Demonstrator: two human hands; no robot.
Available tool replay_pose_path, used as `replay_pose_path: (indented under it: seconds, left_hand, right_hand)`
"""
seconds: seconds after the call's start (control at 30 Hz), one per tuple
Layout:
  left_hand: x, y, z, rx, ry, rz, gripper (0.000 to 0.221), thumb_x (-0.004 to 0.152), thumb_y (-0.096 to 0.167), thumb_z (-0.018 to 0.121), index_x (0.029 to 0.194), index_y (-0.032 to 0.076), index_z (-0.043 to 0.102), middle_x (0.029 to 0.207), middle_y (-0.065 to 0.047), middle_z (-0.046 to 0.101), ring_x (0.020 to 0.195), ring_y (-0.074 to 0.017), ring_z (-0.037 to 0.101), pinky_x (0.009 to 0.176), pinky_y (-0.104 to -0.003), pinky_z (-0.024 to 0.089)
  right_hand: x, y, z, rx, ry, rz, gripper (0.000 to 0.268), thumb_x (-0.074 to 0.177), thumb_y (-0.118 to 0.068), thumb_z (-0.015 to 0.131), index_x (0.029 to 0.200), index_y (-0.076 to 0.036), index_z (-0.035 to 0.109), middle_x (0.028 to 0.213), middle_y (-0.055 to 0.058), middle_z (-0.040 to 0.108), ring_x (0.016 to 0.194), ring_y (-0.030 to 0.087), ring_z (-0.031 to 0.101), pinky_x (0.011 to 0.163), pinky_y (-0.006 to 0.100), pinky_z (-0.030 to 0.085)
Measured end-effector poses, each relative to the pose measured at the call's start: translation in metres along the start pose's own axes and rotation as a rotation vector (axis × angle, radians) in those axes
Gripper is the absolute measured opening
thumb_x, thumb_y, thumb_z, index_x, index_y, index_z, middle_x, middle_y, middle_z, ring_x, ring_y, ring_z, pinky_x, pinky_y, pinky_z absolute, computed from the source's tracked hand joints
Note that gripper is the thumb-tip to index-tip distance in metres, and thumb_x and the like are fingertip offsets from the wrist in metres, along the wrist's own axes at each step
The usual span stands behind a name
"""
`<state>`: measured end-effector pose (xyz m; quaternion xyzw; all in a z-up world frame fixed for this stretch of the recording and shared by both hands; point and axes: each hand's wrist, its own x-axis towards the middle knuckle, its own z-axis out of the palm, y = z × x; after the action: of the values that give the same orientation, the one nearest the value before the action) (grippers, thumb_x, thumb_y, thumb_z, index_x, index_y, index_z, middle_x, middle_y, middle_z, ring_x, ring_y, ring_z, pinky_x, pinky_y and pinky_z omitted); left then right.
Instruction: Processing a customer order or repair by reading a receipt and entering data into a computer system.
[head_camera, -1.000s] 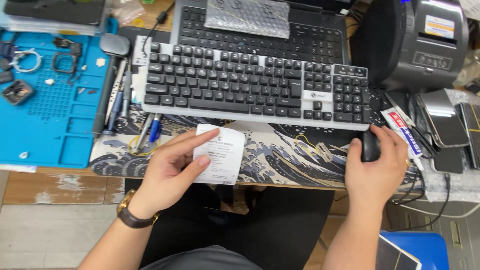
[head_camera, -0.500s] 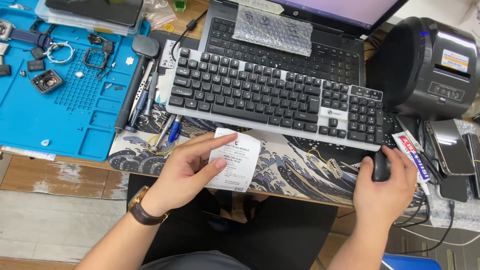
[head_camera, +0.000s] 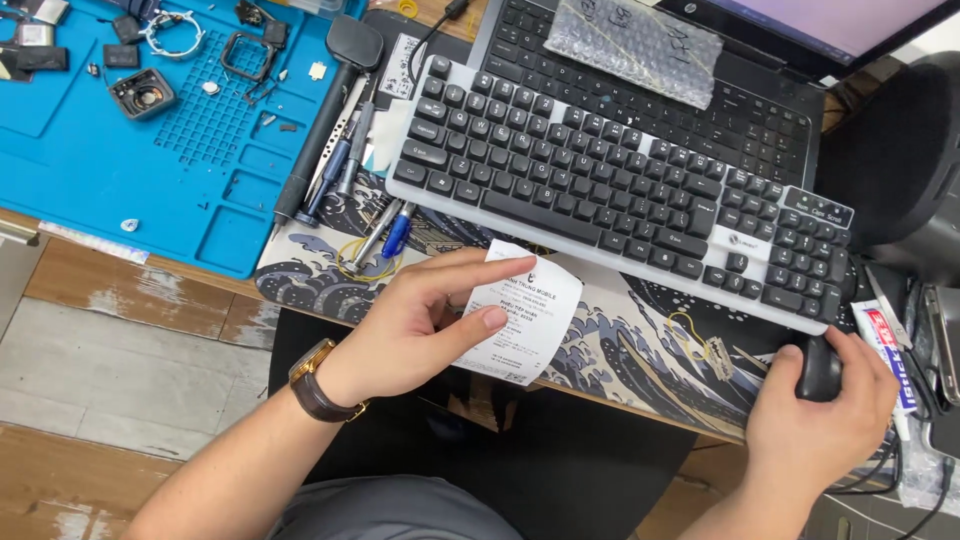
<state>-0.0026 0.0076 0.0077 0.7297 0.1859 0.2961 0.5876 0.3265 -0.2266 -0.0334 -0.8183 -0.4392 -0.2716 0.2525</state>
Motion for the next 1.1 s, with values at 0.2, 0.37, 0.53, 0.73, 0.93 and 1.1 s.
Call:
replay_pose_path:
  seconds: [0.2, 0.37, 0.53, 0.73, 0.93, 1.1]
  left_hand:
    - [0.002, -0.001, 0.000, -0.016, -0.019, -0.008, 0.039, 0.100, 0.021, 0.063, 0.138, 0.013, 0.065, 0.094, 0.001, 0.057, 0.086, -0.0148, 0.051, 0.076, -0.026, 0.041]
    - [0.001, -0.001, 0.002, -0.033, -0.031, -0.011, 0.038, 0.101, 0.020, 0.063, 0.138, 0.013, 0.065, 0.091, 0.002, 0.050, 0.076, -0.0110, 0.044, 0.058, -0.023, 0.036]
    - [0.000, -0.001, 0.003, -0.007, -0.036, 0.010, 0.038, 0.101, 0.020, 0.062, 0.139, 0.013, 0.065, 0.086, 0.002, 0.049, 0.082, -0.0148, 0.047, 0.075, -0.027, 0.039]
    - [-0.004, -0.003, 0.004, -0.075, -0.038, -0.045, 0.040, 0.100, 0.021, 0.063, 0.139, 0.012, 0.064, 0.098, 0.000, 0.051, 0.075, -0.0097, 0.045, 0.055, -0.021, 0.037]
    - [-0.004, -0.005, 0.007, -0.074, -0.042, -0.056, 0.043, 0.099, 0.017, 0.063, 0.141, 0.009, 0.063, 0.109, -0.004, 0.056, 0.080, -0.0095, 0.048, 0.058, -0.020, 0.041]
    - [-0.006, -0.006, 0.006, -0.066, -0.047, -0.024, 0.043, 0.099, 0.020, 0.061, 0.140, 0.007, 0.061, 0.120, -0.010, 0.064, 0.095, -0.0149, 0.059, 0.064, -0.022, 0.048]
  right_hand:
    - [0.003, -0.003, -0.001, 0.009, -0.009, 0.026, 0.033, 0.098, 0.005, 0.078, 0.131, 0.009, 0.076, 0.132, 0.026, 0.066, 0.125, 0.041, 0.063, 0.110, 0.052, 0.048]
    - [0.006, -0.009, -0.004, 0.023, -0.012, 0.024, 0.033, 0.098, 0.005, 0.076, 0.131, 0.008, 0.073, 0.131, 0.026, 0.065, 0.122, 0.041, 0.063, 0.108, 0.051, 0.048]
    - [0.005, -0.006, -0.005, 0.012, -0.022, 0.015, 0.034, 0.098, 0.005, 0.076, 0.131, 0.008, 0.073, 0.131, 0.026, 0.066, 0.122, 0.042, 0.063, 0.107, 0.052, 0.048]
    - [0.004, -0.011, -0.003, -0.049, 0.013, 0.019, 0.033, 0.098, 0.004, 0.075, 0.131, 0.008, 0.074, 0.130, 0.025, 0.065, 0.121, 0.043, 0.064, 0.104, 0.054, 0.050]
    - [0.008, -0.015, -0.007, -0.056, 0.018, 0.070, 0.034, 0.096, 0.003, 0.072, 0.130, 0.008, 0.073, 0.129, 0.026, 0.065, 0.120, 0.044, 0.064, 0.102, 0.054, 0.049]
    - [0.009, -0.017, -0.007, -0.067, 0.017, 0.115, 0.033, 0.095, 0.002, 0.072, 0.128, 0.006, 0.075, 0.131, 0.023, 0.064, 0.122, 0.041, 0.064, 0.103, 0.053, 0.050]
